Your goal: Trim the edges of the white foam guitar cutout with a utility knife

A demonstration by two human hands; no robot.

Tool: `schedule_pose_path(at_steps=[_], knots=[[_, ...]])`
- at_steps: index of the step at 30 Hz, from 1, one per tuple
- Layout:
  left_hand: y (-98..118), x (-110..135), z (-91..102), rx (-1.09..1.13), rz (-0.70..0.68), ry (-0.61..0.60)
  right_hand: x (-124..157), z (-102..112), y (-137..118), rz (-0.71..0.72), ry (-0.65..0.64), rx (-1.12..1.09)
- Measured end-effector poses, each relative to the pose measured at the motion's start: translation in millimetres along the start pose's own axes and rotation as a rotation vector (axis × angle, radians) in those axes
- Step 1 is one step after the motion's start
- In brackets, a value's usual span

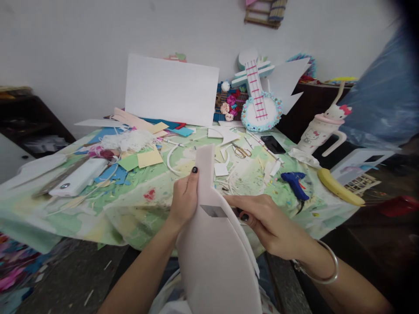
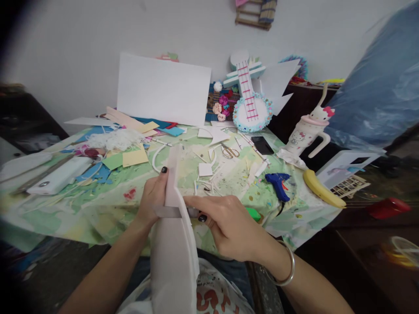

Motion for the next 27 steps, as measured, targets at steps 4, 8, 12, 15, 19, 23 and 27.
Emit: schedule_pose_path(at_steps=[4,8,12,15,19,23,27], knots=[[5.3,-0.8,0.8,-0.044,-0.033,0.003,-1.0,-1.6,1.8,-0.006,-0.011,-0.026],[12.5,-1.9,1.9,-0.144,-0.079,0.006,-1.6,-0.9,1.4,-0.028,-0.017,-0.018],[17.4,-2.4,1.7,-0.210,-0.109,-0.006,-2.1,2.6,1.0,-0.050,0.011,0.005],[17.9,-2.5,0.5,-0.217,-0.112,-0.019,-3.2,2.5,-1.1,-0.022,0.017,-0.017],[19.3,-3.7,-3.6,-0.248,-0.156,-0.050,-4.5,2.7,-2.7,-0.007,0.027,-0.034],[19.6,-5.3,-5.1,-0.308,-0.185,-0.042,-5.0,2.2,-2.9,-0.032,-0.007,-0.032],[19.9,-6.6,-5.6,-0.345,-0.203,-0.030,-7.0,5.4,-5.4,-0.010,0.012,-0.001]])
Point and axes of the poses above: each hand's wrist, its own x-axis away from the middle knuckle, its own z-axis out of the back of the hand, y = z × x, the point moved 7 cm from there along -x, towards the middle knuckle, and after that the axes turned 7 degrees about -z, right-handed, at the moved point
